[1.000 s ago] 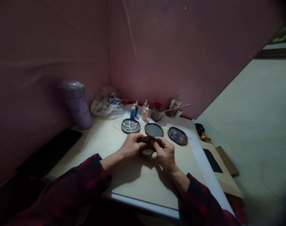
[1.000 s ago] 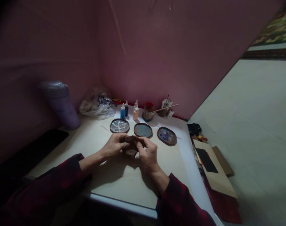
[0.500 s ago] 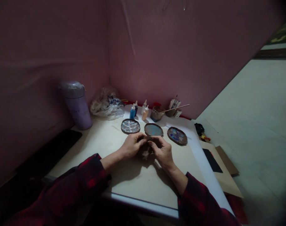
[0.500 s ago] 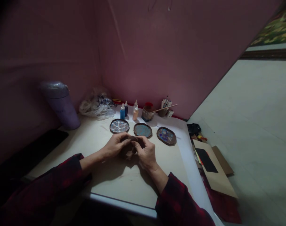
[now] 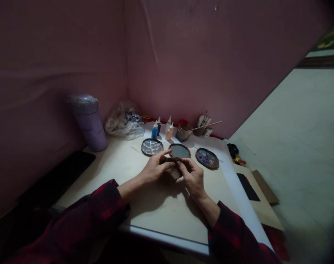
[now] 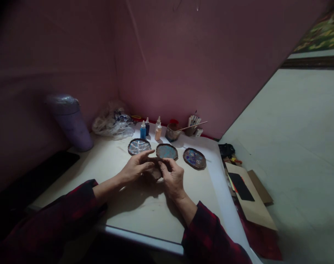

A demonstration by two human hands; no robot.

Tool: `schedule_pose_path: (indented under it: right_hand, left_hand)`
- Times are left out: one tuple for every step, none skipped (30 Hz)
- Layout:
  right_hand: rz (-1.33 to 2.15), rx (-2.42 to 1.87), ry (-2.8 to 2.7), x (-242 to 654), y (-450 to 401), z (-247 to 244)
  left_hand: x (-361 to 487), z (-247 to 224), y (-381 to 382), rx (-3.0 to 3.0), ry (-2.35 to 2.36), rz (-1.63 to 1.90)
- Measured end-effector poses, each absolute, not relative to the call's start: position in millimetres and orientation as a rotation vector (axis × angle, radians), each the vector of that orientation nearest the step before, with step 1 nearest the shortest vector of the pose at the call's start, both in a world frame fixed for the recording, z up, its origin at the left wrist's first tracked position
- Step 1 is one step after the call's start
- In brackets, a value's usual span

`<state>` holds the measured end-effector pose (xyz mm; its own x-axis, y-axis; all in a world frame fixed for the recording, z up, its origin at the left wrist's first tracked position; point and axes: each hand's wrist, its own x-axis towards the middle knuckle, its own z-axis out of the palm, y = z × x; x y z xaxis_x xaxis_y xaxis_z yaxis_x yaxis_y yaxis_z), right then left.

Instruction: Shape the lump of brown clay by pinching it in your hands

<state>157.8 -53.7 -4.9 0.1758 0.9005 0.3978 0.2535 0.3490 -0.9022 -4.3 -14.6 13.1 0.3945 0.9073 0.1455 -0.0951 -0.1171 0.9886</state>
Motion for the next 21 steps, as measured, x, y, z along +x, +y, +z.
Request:
schedule_pose_path:
  right_hand:
    - [0.641,-1.164,-1.314,158.4,-52.7,-4.8]
    - [0.631,-1.167,-1.282,158.9,-51.9,-4.7]
    - [0.622,-1.171,-1.255,159.3,-51.2,-4.7]
    - [0.614,-1.177,-1.234,159.7,-50.8,-4.6]
    - [0.608,-1.183,-1.22,159.8,-50.5,-4.3]
    - [0.602,-1.19,-1.217,159.9,-50.6,-3.9]
    - [0.597,-1.196,-1.223,159.9,-50.7,-3.2]
    - [0.596,-1.201,-1.24,159.8,-51.0,-2.6]
    - [0.602,-1.207,-1.265,159.7,-51.4,-2.0]
    - [0.613,-1.21,-1.293,159.5,-51.6,-1.8]
    - [0.638,-1.209,-1.317,159.2,-51.8,-1.9]
    - [0.679,-1.204,-1.33,158.9,-51.8,-2.6]
    - [0.736,-1.194,-1.334,158.4,-51.6,-3.7]
    - [0.8,-1.18,-1.331,157.8,-51.2,-5.0]
    - [0.86,-1.167,-1.326,157.2,-50.8,-6.6]
    - [0.903,-1.159,-1.332,156.6,-50.3,-8.0]
    - [0.923,-1.159,-1.35,156.1,-50.0,-9.3]
    - [0.921,-1.164,-1.376,155.7,-49.9,-10.1]
    - [0.908,-1.169,-1.404,155.4,-50.0,-10.6]
    - [0.895,-1.17,-1.425,155.1,-50.4,-10.6]
    - [0.892,-1.164,-1.435,154.8,-50.9,-10.4]
  left_hand:
    - [-4.0,13.5,-13.4,1.398,0.785,1.04]
    - [-3.8,14.0,-12.3,1.378,0.788,1.057]
    - [-3.7,14.3,-11.4,1.36,0.787,1.066]
    - [-3.6,14.6,-10.7,1.345,0.778,1.059]
    - [-3.7,14.7,-10.3,1.33,0.761,1.037]
    - [-3.9,14.7,-10.2,1.318,0.742,1.008]
    - [-4.1,14.4,-10.3,1.311,0.729,0.978]
    - [-4.4,14.1,-10.4,1.306,0.726,0.958]
    - [-4.6,13.6,-10.6,1.301,0.735,0.955]
    - [-4.9,13.1,-10.6,1.295,0.757,0.967]
    - [-5.1,12.7,-10.4,1.285,0.784,0.987]
    - [-5.2,12.4,-10.2,1.272,0.809,1.005]
    - [-5.3,12.2,-9.8,1.257,0.825,1.018]
    - [-5.3,12.3,-9.5,1.241,0.833,1.031]
    - [-5.2,12.5,-9.4,1.225,0.832,1.041]
    - [-5.1,12.8,-9.4,1.212,0.827,1.051]
    - [-5.0,13.2,-9.7,1.207,0.822,1.055]
    - [-5.0,13.6,-10.2,1.207,0.819,1.057]
    - [-5.1,14.0,-10.9,1.212,0.82,1.055]
    - [-5.2,14.4,-11.7,1.219,0.822,1.051]
    - [-5.4,14.8,-12.5,1.225,0.824,1.043]
